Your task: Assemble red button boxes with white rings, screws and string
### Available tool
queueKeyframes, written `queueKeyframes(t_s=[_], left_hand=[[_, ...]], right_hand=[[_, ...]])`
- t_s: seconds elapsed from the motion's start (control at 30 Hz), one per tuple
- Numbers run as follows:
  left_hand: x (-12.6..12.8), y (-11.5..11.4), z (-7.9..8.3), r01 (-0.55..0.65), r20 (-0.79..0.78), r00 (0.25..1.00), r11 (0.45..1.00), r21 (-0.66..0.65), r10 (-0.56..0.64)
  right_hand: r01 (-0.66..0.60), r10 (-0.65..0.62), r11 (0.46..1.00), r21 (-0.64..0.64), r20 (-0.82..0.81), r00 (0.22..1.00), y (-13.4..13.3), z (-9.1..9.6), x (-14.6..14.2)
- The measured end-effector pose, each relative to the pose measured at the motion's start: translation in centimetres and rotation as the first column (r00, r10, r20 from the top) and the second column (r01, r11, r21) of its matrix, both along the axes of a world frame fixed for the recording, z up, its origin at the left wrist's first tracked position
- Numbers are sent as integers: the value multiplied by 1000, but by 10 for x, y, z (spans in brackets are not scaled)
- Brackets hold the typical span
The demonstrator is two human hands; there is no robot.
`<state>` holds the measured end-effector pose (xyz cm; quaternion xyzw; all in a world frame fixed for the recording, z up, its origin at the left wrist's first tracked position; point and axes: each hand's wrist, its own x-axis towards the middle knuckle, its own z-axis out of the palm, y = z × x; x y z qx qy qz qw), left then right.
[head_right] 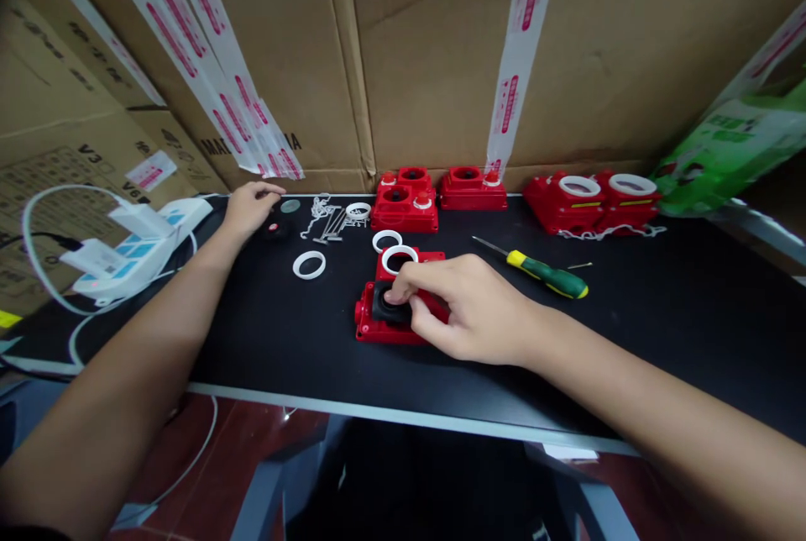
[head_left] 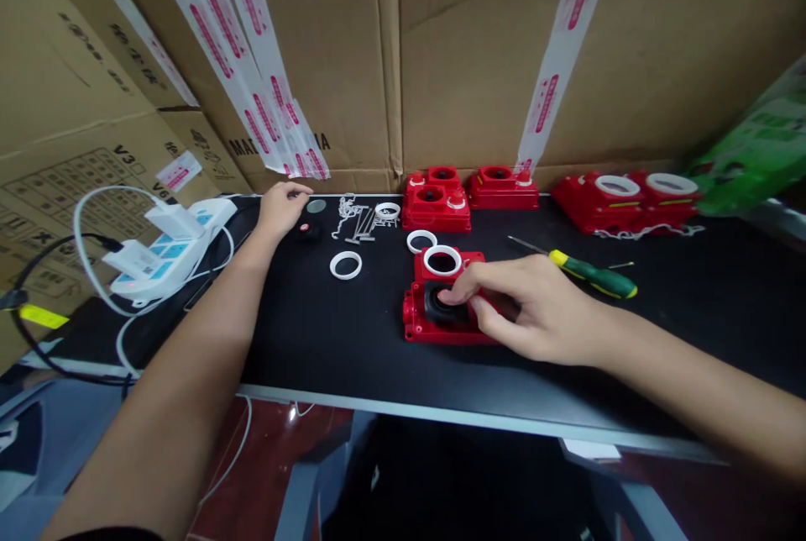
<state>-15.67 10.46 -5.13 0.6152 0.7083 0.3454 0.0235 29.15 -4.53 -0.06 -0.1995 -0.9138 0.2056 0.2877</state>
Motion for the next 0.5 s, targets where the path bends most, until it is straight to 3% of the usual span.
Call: queueKeyframes(t_s=[0.23,0.5], left_hand=[[-3,5,-2,51,59,997,993,-109,-45],[-1,4,-3,64,15,998,993,-99,-63]], right_hand=[[15,-15,1000,-26,-10,1000,-2,0,0],[26,-28,999,-25,-60,998,-1,-4,-2]])
